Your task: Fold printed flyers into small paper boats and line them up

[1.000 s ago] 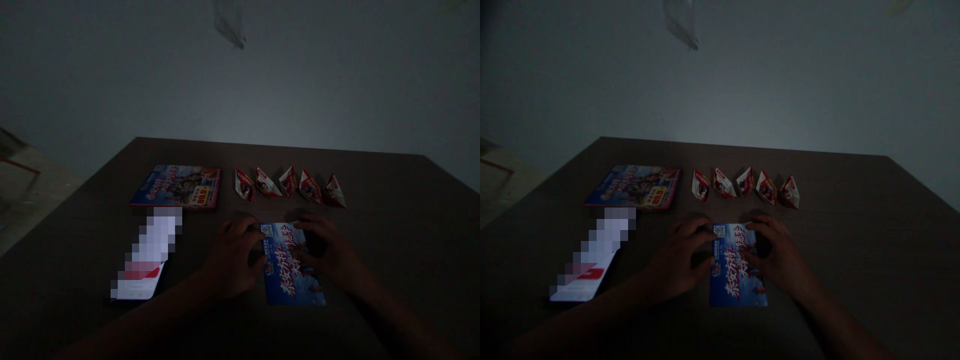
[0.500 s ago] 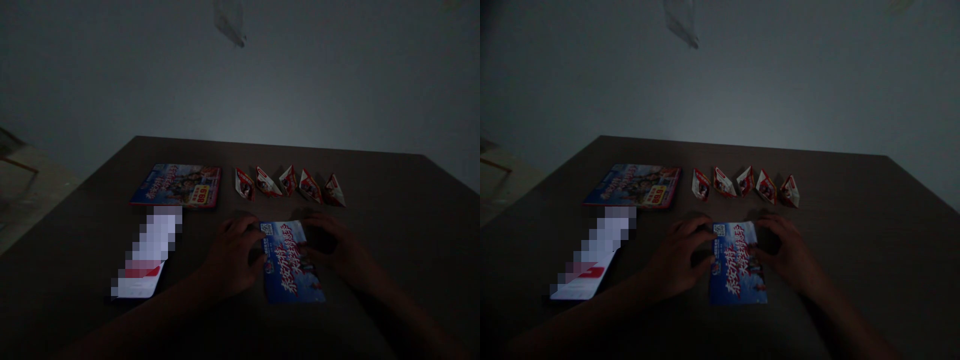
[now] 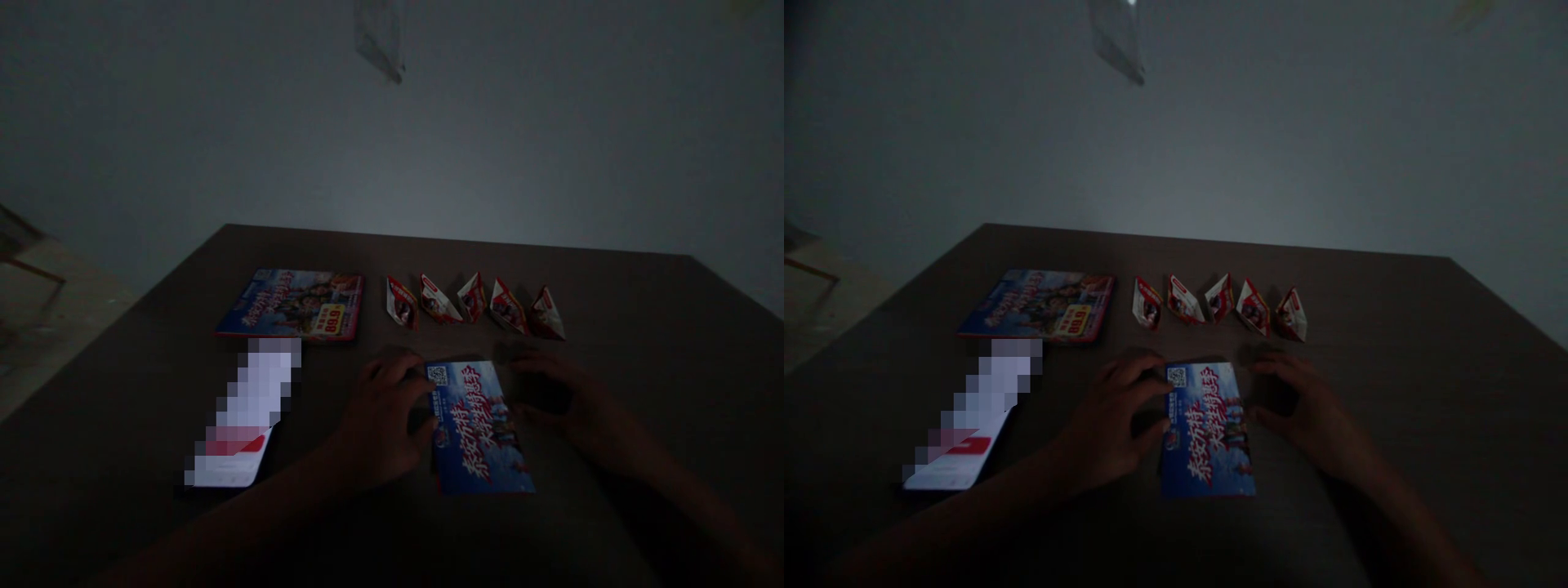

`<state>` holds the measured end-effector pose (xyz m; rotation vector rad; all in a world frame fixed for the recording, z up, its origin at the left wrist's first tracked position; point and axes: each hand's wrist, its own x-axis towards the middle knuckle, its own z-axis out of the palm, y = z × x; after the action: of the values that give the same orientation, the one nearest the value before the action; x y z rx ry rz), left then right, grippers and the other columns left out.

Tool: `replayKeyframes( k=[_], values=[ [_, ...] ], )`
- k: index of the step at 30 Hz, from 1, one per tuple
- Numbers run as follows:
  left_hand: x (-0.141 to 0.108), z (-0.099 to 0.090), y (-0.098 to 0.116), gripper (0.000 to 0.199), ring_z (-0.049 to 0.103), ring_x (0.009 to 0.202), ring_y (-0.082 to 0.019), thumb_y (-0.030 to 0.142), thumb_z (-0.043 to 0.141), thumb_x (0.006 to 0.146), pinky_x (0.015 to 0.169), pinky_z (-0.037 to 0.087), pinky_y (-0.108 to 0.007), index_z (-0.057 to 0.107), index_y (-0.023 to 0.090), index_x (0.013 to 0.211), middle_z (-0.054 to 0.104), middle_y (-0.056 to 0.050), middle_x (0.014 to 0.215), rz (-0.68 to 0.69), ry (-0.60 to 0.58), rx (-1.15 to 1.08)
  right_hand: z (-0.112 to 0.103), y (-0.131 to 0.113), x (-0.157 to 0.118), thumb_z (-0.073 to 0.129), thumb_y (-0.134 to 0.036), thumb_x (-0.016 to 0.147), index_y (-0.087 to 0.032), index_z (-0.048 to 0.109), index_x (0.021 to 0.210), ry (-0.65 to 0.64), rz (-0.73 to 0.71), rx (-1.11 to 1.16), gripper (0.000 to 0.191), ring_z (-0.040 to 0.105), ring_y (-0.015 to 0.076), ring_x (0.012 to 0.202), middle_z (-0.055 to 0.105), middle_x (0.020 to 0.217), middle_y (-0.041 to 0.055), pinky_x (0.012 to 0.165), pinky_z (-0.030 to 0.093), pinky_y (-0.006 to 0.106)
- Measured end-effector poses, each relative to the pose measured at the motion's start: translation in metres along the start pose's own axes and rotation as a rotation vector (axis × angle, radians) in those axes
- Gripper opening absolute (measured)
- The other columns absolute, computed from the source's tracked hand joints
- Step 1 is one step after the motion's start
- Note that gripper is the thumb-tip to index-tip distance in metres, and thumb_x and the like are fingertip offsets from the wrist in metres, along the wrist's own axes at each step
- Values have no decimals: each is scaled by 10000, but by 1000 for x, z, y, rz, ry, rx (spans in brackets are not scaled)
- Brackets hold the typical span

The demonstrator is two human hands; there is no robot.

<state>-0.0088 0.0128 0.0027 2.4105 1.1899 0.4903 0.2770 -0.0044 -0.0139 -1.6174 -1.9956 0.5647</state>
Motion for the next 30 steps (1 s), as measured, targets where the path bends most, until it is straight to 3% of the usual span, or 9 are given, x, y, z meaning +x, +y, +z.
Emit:
replayKeyframes(
  k=[7,13,20,24,27,30],
  values=[
    [1,2,-3,351,446,1188,-256,251,649,737,1005,300,-449,596,221,1083,502,-76,1263,18,25,5,-1,-8,-1,626,-407,789,-237,634,1016,10,21,74,283,610,296,1028,639,1120,93,884,498,468],
    [1,3,-4,335,450,1177,-260,228,632,736,1000,312,-459,596,213,1069,507,-82,1250,25,38,-17,1,-17,2,662,-340,771,-245,667,918,-48,-53,56,175,605,265,983,641,1027,71,846,504,429],
    [1,3,-2,239,488,1130,-229,159,536,797,962,360,-418,588,197,1027,541,-85,1195,3,138,-42,5,-19,4,661,-299,769,-241,671,859,-50,-114,44,107,600,259,937,631,965,68,795,509,418],
    [-4,-3,8,243,458,1169,-236,153,497,826,987,335,-424,569,162,1058,534,-125,1212,129,196,-29,5,-22,3,666,-281,767,-241,661,849,-51,-93,36,91,587,258,953,617,976,68,813,500,422],
    [-9,-6,17,258,472,1146,-243,234,531,826,992,331,-418,572,153,1067,532,-132,1225,300,94,-60,6,-20,3,658,-280,772,-244,656,861,-61,-101,30,95,583,259,952,613,971,65,814,493,425],
    [-11,-5,21,398,463,1163,-270,396,551,822,1001,312,-444,551,179,1156,516,-130,1266,369,-54,-51,6,-18,3,656,-271,769,-250,653,861,-52,-121,30,94,583,257,950,613,964,57,813,488,429]
  ],
)
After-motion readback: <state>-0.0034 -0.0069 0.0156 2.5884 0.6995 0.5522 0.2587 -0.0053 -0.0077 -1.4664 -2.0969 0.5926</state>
